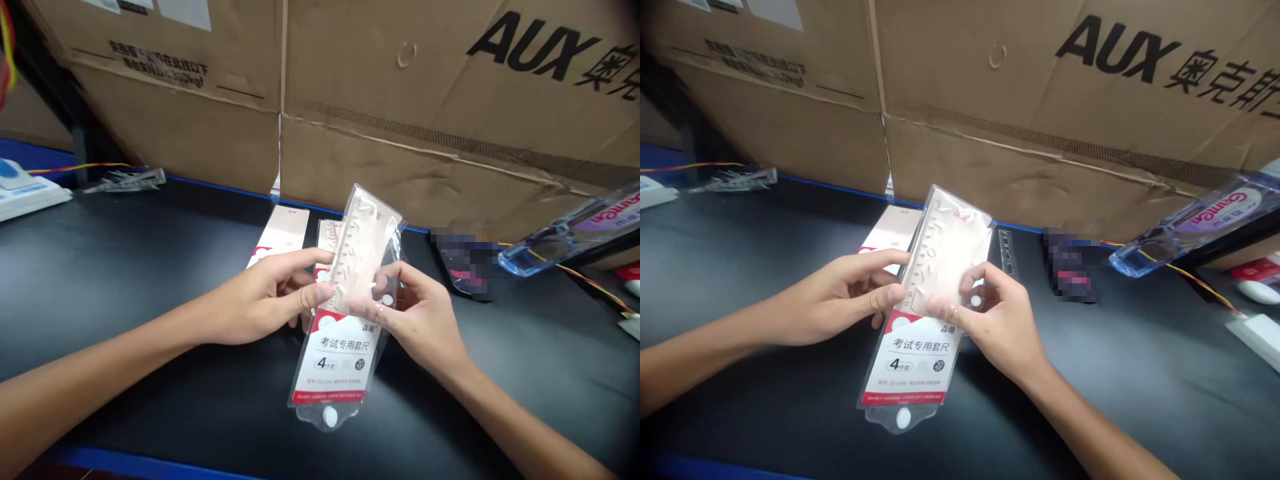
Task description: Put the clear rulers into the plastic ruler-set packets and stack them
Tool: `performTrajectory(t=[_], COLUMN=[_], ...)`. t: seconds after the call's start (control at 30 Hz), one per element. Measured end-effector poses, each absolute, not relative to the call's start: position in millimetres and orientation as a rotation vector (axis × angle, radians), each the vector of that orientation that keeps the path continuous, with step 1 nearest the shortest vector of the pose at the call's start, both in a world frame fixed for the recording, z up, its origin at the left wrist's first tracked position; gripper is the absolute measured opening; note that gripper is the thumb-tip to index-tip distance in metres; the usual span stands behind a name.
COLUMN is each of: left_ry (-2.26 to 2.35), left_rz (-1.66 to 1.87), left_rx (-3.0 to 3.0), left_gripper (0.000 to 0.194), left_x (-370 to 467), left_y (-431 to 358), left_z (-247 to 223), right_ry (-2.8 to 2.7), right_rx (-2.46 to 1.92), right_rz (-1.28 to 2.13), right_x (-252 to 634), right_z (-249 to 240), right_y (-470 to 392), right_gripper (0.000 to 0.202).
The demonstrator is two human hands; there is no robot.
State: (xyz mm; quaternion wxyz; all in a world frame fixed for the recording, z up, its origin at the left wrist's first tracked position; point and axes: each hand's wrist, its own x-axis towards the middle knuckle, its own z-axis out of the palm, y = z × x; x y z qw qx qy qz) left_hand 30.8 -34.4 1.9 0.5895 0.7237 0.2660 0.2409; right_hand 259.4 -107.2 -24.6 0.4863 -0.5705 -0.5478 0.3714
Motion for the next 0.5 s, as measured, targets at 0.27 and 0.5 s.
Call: performTrajectory(t=[0.27,0.5], left_ry=[0.642,0.76], left_rz=[0.486,0.645], left_rx=[1.669,1.513], left_gripper=[0.065,0.056], left_x=[30.2,26.2], left_y=[-45.3,-19.5], left_z=[-5.1,5.1], right_ry=[-1.258,-0.902], right_rx=[-1.409,-1.423], right_rz=[1.046,0.925], right_x=[260.4,286.2], right_z=[-21.1,-10.7], right_y=[-105.5,-83.9], right_gripper=[0.027,0.023])
